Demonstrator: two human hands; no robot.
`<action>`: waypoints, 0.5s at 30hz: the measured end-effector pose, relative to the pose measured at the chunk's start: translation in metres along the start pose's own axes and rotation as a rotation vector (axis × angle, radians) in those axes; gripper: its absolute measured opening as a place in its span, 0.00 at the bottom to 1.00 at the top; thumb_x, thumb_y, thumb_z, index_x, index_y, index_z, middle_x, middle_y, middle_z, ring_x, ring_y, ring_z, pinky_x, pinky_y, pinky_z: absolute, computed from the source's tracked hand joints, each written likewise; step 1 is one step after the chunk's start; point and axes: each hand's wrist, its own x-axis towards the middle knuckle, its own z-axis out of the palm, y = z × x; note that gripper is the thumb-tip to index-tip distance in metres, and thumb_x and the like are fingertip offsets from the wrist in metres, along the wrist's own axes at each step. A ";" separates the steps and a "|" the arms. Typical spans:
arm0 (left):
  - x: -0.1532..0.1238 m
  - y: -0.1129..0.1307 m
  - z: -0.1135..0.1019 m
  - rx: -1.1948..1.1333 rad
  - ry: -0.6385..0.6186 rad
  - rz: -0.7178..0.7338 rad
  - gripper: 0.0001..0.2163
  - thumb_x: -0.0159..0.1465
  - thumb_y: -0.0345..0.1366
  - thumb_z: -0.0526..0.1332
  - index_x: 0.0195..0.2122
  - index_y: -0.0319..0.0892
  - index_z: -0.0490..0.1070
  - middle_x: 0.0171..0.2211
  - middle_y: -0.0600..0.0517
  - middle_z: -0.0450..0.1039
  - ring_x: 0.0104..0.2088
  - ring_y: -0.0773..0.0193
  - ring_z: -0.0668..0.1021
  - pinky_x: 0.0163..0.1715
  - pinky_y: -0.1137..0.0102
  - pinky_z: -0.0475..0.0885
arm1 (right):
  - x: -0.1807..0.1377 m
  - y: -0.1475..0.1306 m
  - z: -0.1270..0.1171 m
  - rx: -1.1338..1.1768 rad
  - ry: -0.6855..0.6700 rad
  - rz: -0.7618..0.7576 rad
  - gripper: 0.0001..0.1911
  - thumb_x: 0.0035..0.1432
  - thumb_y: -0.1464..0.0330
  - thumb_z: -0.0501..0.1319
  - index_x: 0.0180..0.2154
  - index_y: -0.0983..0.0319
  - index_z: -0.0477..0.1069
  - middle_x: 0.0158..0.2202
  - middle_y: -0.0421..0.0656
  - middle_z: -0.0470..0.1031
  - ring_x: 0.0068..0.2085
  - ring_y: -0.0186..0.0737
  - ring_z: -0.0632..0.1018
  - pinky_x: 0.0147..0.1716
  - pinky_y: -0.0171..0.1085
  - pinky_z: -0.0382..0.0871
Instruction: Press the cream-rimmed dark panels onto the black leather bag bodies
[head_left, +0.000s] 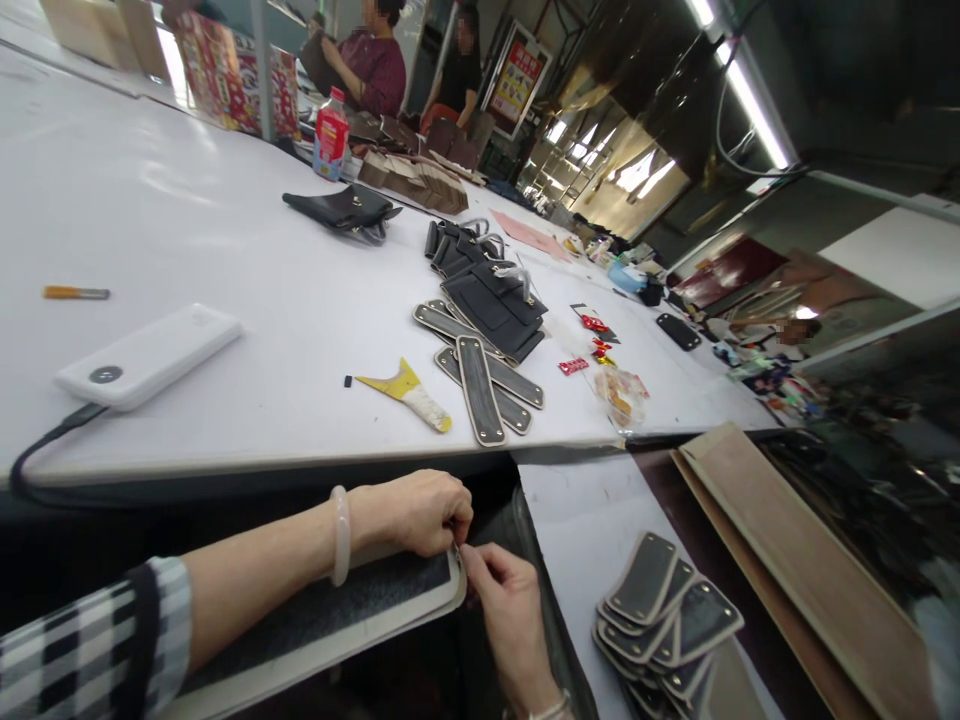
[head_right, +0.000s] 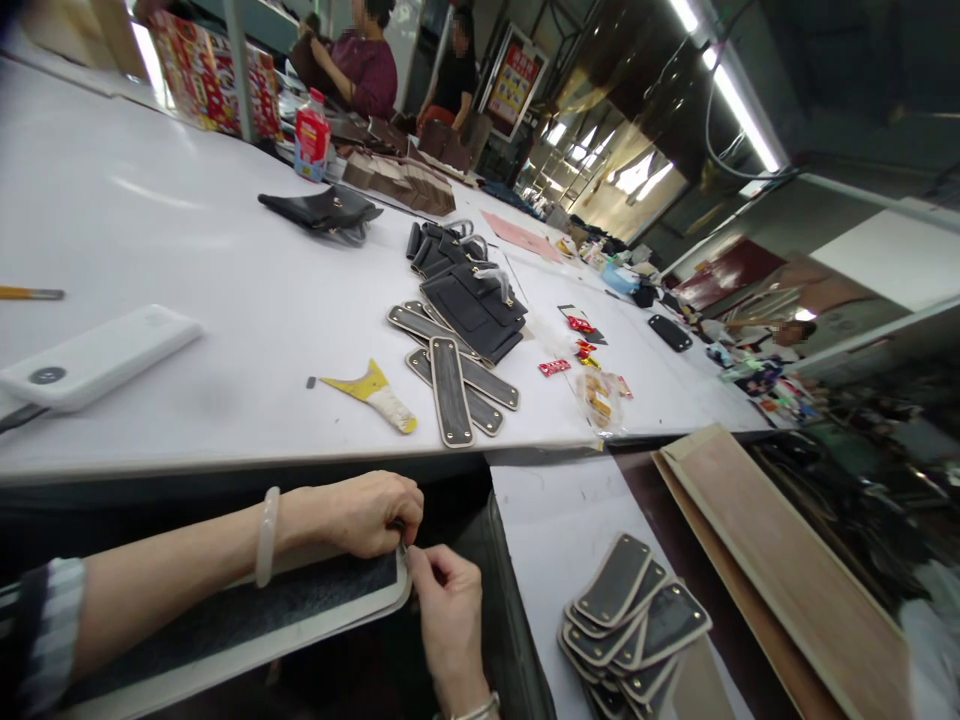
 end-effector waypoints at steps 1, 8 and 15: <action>0.000 -0.001 0.001 -0.002 -0.002 -0.003 0.11 0.49 0.23 0.58 0.28 0.43 0.77 0.31 0.53 0.77 0.36 0.61 0.78 0.38 0.73 0.71 | 0.005 -0.001 -0.002 0.061 -0.057 0.051 0.23 0.51 0.51 0.66 0.22 0.62 0.63 0.20 0.35 0.60 0.24 0.32 0.61 0.24 0.33 0.55; 0.002 -0.007 0.000 -0.059 -0.043 -0.086 0.12 0.48 0.25 0.58 0.31 0.42 0.77 0.32 0.52 0.78 0.31 0.63 0.78 0.29 0.74 0.69 | 0.036 -0.008 -0.017 0.294 -0.462 0.309 0.26 0.41 0.56 0.73 0.31 0.60 0.59 0.26 0.34 0.65 0.25 0.30 0.68 0.28 0.35 0.69; -0.009 0.002 -0.018 -0.164 -0.070 -0.199 0.16 0.51 0.28 0.58 0.40 0.45 0.74 0.35 0.54 0.78 0.33 0.63 0.78 0.28 0.75 0.69 | 0.057 -0.029 -0.022 0.157 -0.692 0.448 0.25 0.41 0.63 0.73 0.38 0.62 0.64 0.28 0.38 0.73 0.25 0.33 0.76 0.25 0.32 0.71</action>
